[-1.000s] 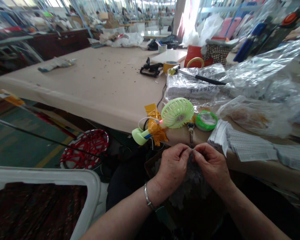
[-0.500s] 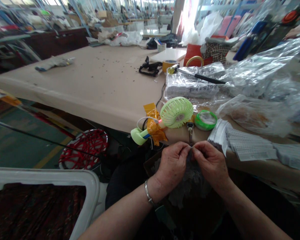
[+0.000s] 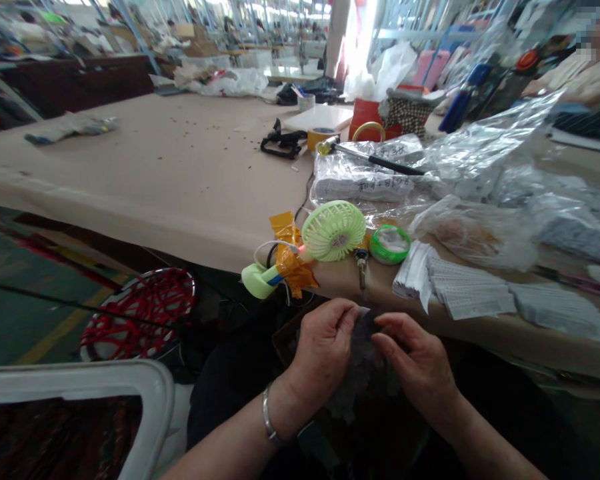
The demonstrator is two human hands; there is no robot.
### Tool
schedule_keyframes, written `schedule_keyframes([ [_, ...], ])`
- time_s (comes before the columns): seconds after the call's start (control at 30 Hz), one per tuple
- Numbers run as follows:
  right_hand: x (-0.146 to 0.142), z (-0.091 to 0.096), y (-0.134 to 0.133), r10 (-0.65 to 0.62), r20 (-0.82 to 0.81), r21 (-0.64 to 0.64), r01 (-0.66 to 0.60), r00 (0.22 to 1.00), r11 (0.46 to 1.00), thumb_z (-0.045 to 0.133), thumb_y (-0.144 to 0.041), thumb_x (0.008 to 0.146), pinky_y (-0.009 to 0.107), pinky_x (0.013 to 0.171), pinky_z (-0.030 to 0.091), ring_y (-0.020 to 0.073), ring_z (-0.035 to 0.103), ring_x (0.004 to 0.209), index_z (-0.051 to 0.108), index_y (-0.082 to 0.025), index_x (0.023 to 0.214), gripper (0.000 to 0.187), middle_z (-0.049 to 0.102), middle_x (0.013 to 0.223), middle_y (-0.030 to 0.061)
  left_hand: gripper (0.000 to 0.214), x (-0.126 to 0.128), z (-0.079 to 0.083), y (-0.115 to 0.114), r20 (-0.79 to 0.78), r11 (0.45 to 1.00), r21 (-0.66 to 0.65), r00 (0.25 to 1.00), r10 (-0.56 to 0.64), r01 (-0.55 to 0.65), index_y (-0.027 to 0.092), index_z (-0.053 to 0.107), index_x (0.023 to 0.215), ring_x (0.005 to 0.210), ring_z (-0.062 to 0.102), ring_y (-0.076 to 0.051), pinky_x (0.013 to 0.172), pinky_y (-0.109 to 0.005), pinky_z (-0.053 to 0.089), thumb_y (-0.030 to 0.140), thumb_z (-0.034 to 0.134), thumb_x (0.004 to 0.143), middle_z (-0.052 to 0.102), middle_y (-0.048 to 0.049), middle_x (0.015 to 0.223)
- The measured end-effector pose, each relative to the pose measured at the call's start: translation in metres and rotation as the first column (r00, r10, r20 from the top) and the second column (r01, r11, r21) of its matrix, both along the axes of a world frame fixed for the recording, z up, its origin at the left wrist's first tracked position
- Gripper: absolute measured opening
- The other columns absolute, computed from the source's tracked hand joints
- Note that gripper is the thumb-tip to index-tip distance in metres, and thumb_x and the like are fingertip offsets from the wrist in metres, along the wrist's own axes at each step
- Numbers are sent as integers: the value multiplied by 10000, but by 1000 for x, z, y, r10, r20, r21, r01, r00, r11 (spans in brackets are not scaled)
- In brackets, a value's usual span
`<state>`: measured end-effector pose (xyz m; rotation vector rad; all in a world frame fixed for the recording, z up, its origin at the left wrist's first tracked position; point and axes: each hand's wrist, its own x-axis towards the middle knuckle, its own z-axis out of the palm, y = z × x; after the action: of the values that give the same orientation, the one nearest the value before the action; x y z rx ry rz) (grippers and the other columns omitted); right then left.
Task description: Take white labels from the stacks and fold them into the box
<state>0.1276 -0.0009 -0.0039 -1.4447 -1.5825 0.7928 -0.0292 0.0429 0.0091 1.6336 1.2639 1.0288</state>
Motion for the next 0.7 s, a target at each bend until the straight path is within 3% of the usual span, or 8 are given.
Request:
schedule_keyframes([
  [0.1,23,10,-16,-28,287,243,-45,958,969,577,-195,840,231,586,471,124,599,608,569,-235,855,43,624,690,-18,176,-8,-10,-1,-41,1000,-11,999,18,-18,190,691,882,741,614,-144,704,-228,453,256,531,852,691,-26,806],
  [0.23,53,17,-7,-325,550,512,-3,769,859,642,-209,792,349,771,475,207,579,818,606,-215,972,183,615,848,56,280,-11,-24,-1,-47,999,11,998,43,-43,205,662,1085,1001,615,-188,905,-284,429,236,564,824,684,-58,1085],
  [0.3,60,15,4,-408,625,554,-9,665,833,664,-251,779,415,831,449,252,556,903,614,-181,1045,279,613,913,92,248,-9,-29,-4,-55,999,-9,998,33,-33,207,682,1036,965,629,-188,880,-283,443,242,563,821,701,-52,1034],
  [0.37,63,11,13,-446,651,574,-14,614,819,669,-271,779,440,852,425,271,547,936,631,-162,1042,287,623,922,97,191,-6,-31,-8,-71,999,-38,997,20,-22,199,706,930,866,647,-182,804,-272,463,240,560,814,720,-46,919],
  [0.6,68,7,20,-446,562,643,-28,697,766,629,-181,816,388,819,395,212,558,839,669,-188,829,43,632,757,33,169,16,-24,-21,9,981,-167,995,-103,103,159,696,800,721,614,-155,678,-231,440,211,536,809,694,-38,754],
  [0.7,71,8,21,-451,520,668,-16,726,744,647,-209,807,368,789,400,202,555,800,641,-179,738,75,617,735,36,173,31,-12,-22,86,951,-253,984,-159,176,146,684,740,675,572,-141,645,-223,418,205,534,804,658,-27,689],
])
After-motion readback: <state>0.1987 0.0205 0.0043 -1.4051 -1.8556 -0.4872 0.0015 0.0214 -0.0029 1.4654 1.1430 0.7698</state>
